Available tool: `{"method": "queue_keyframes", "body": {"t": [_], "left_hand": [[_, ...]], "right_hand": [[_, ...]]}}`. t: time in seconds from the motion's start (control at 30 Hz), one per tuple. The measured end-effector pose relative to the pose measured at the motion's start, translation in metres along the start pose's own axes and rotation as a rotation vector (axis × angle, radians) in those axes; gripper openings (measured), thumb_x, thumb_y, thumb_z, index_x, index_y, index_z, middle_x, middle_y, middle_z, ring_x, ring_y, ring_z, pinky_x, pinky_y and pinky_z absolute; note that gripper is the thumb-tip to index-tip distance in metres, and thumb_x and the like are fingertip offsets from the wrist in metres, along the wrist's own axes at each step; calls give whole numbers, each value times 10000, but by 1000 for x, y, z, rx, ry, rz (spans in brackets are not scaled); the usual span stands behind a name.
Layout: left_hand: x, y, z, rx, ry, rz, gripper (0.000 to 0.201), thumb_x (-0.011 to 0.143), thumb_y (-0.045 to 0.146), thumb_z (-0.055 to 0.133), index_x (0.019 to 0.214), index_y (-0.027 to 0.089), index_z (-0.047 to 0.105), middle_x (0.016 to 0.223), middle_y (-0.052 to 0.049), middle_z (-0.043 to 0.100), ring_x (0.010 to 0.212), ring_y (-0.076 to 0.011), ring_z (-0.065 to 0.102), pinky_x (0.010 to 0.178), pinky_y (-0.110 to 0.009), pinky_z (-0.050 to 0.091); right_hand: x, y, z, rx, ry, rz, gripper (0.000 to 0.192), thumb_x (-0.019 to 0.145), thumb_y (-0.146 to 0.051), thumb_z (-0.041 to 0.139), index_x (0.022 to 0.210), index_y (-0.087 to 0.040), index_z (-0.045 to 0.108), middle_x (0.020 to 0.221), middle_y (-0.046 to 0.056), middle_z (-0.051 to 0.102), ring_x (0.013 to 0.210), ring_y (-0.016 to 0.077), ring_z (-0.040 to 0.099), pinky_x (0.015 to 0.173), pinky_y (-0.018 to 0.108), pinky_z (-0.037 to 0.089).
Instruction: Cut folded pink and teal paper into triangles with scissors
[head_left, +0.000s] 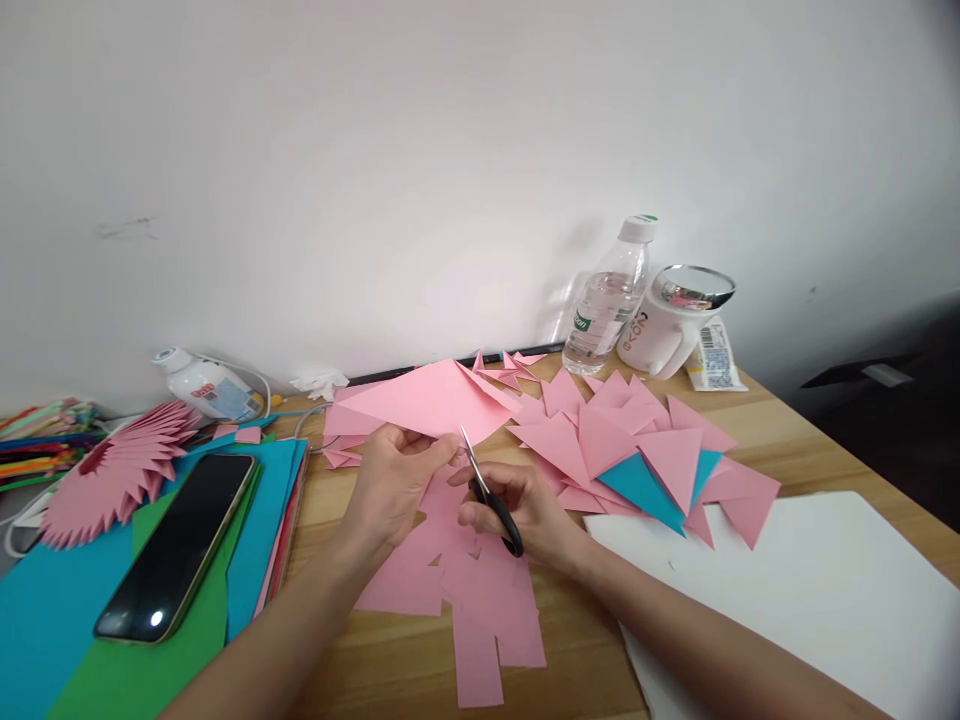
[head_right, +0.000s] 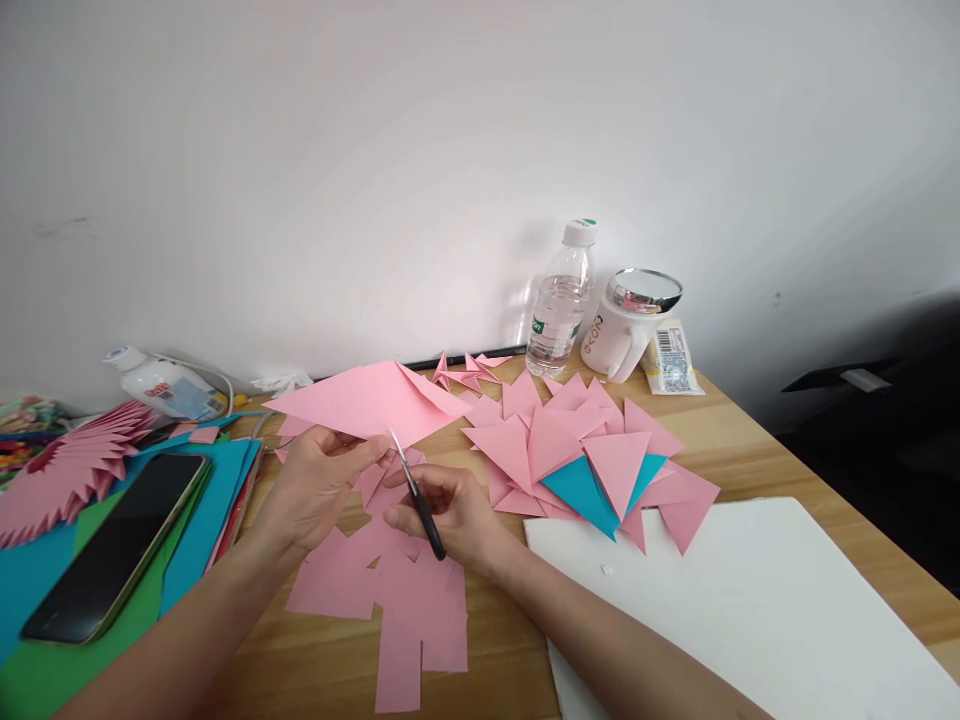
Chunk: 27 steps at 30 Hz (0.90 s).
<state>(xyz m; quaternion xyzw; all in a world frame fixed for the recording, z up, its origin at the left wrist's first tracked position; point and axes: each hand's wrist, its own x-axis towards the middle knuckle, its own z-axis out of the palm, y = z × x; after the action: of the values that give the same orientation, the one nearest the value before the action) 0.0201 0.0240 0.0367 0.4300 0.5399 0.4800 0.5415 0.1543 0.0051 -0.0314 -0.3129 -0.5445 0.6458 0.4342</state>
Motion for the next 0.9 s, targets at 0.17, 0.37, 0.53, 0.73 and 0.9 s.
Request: {"method": "queue_keyframes", "body": {"t": [0.17, 0.37, 0.53, 0.73, 0.9], "left_hand": [[0, -1, -1, 12, -5, 6, 81, 595, 182, 663, 636, 126, 621, 615, -6, 631, 586, -112, 560, 581, -218, 440], [-1, 0, -1, 13, -23, 18, 54, 605, 174, 647, 621, 130, 620, 584, 2, 610, 578, -107, 545, 581, -213, 434], [1, 3, 0, 3, -39, 14, 49, 605, 166, 648, 593, 138, 610, 561, 14, 590, 556, -101, 524, 570, -218, 429], [4, 0, -5, -40, 45, 58, 161, 609, 226, 674, 508, 141, 582, 517, 16, 540, 549, -108, 493, 567, -248, 429], [4, -1, -6, 44, 85, 62, 163, 601, 244, 671, 499, 136, 604, 522, -8, 570, 573, -131, 529, 612, -269, 447]], "right_hand": [[-1, 1, 1, 40, -4, 15, 334, 659, -357, 699, 914, -148, 649, 549, -38, 453, 483, 80, 422, 448, 207, 368], [0, 0, 0, -2, 20, 6, 302, 661, -351, 695, 881, -147, 660, 509, -51, 417, 473, 84, 430, 446, 209, 369], [0, -1, 0, -46, 37, -6, 287, 669, -348, 691, 859, -135, 664, 496, -50, 430, 458, 82, 422, 447, 216, 366], [-1, 0, 2, 4, -12, 26, 306, 665, -356, 695, 885, -147, 655, 517, -55, 428, 440, 76, 448, 442, 213, 372], [0, 1, 1, 6, -14, 44, 356, 635, -388, 710, 888, -145, 648, 536, -52, 429, 459, 74, 428, 452, 216, 385]]}}
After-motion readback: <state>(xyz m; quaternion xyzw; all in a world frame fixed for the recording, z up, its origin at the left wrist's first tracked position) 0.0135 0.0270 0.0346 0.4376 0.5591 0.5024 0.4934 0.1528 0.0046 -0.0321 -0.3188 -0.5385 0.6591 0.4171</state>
